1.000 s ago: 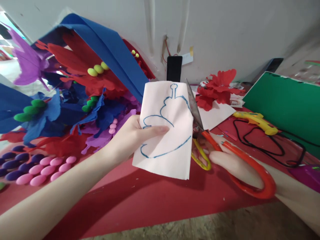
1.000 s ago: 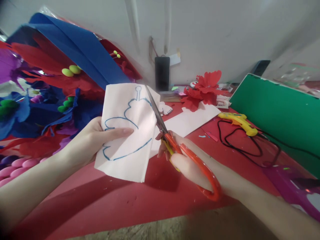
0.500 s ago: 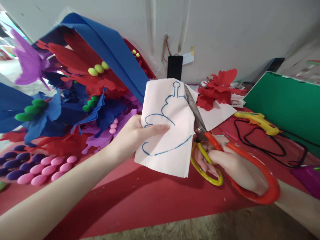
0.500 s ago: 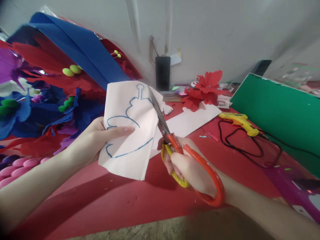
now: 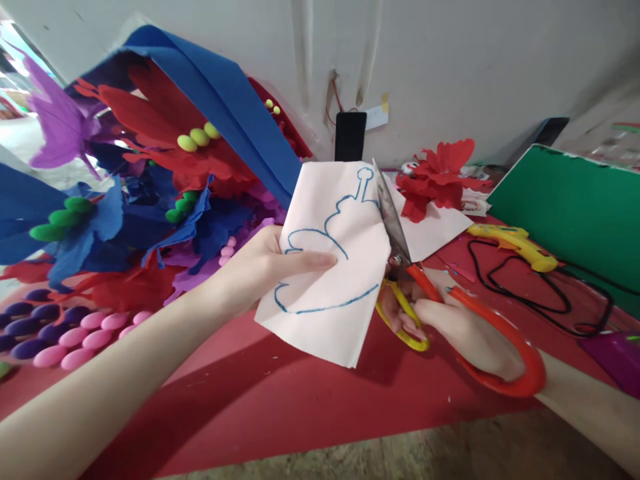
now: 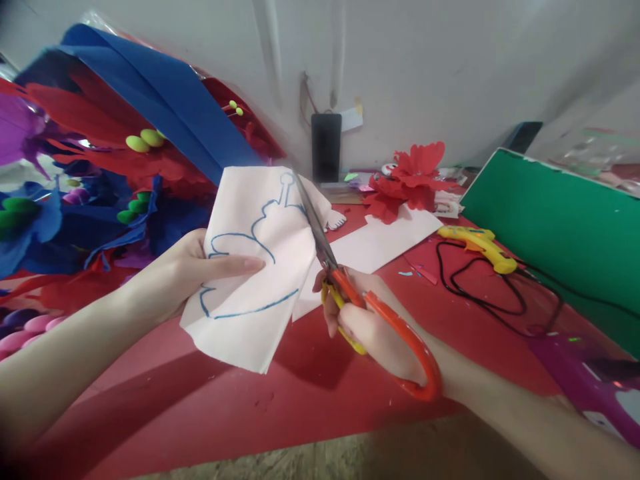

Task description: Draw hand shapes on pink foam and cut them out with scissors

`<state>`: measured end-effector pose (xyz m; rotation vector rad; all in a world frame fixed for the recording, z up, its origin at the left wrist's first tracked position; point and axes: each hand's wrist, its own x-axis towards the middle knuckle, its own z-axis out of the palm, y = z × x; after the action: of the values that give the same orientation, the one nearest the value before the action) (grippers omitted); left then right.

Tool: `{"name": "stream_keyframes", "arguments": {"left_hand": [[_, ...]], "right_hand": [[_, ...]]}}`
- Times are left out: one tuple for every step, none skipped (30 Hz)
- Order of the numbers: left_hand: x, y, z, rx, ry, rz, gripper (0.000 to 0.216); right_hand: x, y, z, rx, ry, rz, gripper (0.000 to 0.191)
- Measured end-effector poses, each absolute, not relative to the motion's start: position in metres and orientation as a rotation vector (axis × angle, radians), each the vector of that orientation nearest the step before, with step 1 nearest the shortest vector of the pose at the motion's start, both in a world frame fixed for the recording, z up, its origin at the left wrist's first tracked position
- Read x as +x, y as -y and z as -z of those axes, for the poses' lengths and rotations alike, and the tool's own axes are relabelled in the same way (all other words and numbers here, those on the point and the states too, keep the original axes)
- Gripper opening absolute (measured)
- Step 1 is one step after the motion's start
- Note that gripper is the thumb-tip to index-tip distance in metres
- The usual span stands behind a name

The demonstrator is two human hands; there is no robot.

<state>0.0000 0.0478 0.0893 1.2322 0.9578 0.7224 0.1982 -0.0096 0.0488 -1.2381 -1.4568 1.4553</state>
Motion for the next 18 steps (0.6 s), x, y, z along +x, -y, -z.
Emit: {"name": "stream_keyframes", "arguments": {"left_hand": [[0.000,-0.047,-0.092,1.226,-0.970,-0.720,0.003],[0.001,-0.047,-0.094,1.217,-0.987,-0.722,0.004],[0.001,-0.046,-0.096,1.207,-1.007,-0.723,0.006],[0.001,-0.047,-0.098,1.196,-1.025,-0.726,0.007],[0.001,-0.047,-0.099,1.189,-1.037,-0.731,0.008],[0.000,-0.048,-0.100,1.187,-1.044,-0.730,0.008],[0.000,-0.049,-0.100,1.186,-1.046,-0.727,0.007],[-0.002,-0.050,-0.099,1.185,-1.042,-0.726,0.005],[-0.003,-0.051,-0.098,1.184,-1.036,-0.726,0.004],[-0.004,-0.053,-0.097,1.185,-1.031,-0.724,0.004],[-0.005,-0.054,-0.096,1.188,-1.027,-0.720,0.005],[-0.007,-0.055,-0.096,1.201,-1.022,-0.712,0.005],[-0.008,-0.055,-0.095,1.220,-1.017,-0.701,0.005],[-0.009,-0.056,-0.095,1.244,-1.012,-0.684,0.006],[-0.010,-0.056,-0.094,1.268,-1.011,-0.663,0.007],[-0.010,-0.056,-0.094,1.290,-1.012,-0.644,0.008],[-0.011,-0.056,-0.094,1.305,-1.014,-0.628,0.008],[-0.011,-0.056,-0.094,1.314,-1.016,-0.619,0.008]], "right_hand": [[0.199,0.010,-0.049,-1.238,1.480,-1.456,0.020],[0.200,0.010,-0.049,-1.241,1.508,-1.461,0.019],[0.201,0.009,-0.049,-1.252,1.533,-1.461,0.016],[0.203,0.009,-0.049,-1.268,1.562,-1.459,0.014],[0.204,0.009,-0.048,-1.286,1.581,-1.453,0.012],[0.204,0.008,-0.048,-1.302,1.592,-1.446,0.012],[0.205,0.008,-0.049,-1.304,1.596,-1.438,0.013],[0.205,0.007,-0.048,-1.283,1.609,-1.440,0.016],[0.205,0.006,-0.048,-1.252,1.625,-1.448,0.019],[0.204,0.005,-0.048,-1.217,1.639,-1.458,0.024],[0.204,0.004,-0.047,-1.199,1.646,-1.463,0.028],[0.204,0.003,-0.045,-1.194,1.653,-1.463,0.030],[0.204,0.002,-0.043,-1.196,1.656,-1.457,0.032],[0.205,0.001,-0.041,-1.188,1.661,-1.447,0.032],[0.206,0.001,-0.038,-1.169,1.665,-1.431,0.032],[0.207,0.001,-0.036,-1.139,1.679,-1.427,0.031],[0.208,0.001,-0.035,-1.116,1.691,-1.426,0.030],[0.209,0.002,-0.034,-1.105,1.700,-1.427,0.027]]}}
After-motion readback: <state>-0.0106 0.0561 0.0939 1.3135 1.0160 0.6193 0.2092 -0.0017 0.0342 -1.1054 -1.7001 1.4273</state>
